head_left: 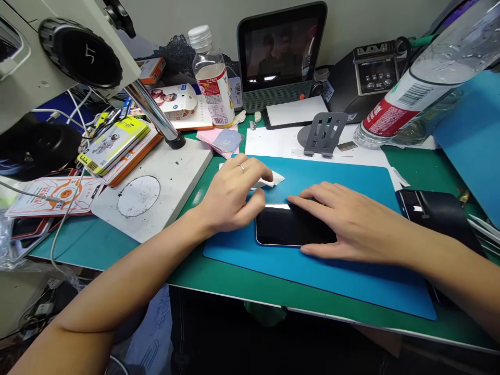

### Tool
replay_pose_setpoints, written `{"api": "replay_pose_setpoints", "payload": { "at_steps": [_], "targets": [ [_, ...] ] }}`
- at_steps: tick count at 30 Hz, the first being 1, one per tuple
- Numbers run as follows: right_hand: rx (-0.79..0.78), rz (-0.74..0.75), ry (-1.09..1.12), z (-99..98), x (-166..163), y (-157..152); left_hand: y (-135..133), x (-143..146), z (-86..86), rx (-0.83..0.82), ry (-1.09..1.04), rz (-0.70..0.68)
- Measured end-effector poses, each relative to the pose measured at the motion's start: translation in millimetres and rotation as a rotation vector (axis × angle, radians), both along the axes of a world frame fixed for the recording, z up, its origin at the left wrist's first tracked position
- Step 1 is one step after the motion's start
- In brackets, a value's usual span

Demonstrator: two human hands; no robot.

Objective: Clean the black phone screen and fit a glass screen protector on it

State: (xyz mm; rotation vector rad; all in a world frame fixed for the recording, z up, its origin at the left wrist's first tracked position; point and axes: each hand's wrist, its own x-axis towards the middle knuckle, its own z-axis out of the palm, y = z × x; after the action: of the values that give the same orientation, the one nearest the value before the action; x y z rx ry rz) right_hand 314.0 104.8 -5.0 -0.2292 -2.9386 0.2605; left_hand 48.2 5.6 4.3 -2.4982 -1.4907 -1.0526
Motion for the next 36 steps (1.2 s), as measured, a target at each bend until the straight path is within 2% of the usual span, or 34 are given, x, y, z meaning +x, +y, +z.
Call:
{"api": "replay_pose_setpoints", "payload": {
  "at_steps": [3,5,8,13,16,19,24,32,36],
  "targets": [
    [-0.020,0.011,0.004,1.0,0,0,-8,6,6.4,0.130,-0.024,-0.141],
    [-0.042,0.014,-0.001,1.2,0,0,-11,10,8.2,0.130,0.013,-0.200],
    [-0.056,0.013,0.000,0.7,0,1,-9,10,5.6,0.002,0.063,-0.211],
    [-0.019,0.024,0.012,1.3,0,2,1,0,-2.4,-0.300,0.158,-0.159],
    [-0.037,0.046,0.070,4.7,1,0,2,-4,-3.0,-0.386,0.192,-0.153],
    [-0.086,0.031,0.106,6.3,3,1,2,-5,-1.7,-0.411,0.206,-0.157],
    [-0.064,-0.058,0.042,-0.7,7,13,1,-4,-0.8,-0.431,0.264,-0.146],
    [-0.075,-0.036,-0.006,-1.5,4,7,1,-5,-0.5,-0.400,0.333,-0.174],
    [-0.093,-0.019,0.007,-0.5,2,6,1,-5,-1.5,-0.356,0.240,-0.201]
  ]
}}
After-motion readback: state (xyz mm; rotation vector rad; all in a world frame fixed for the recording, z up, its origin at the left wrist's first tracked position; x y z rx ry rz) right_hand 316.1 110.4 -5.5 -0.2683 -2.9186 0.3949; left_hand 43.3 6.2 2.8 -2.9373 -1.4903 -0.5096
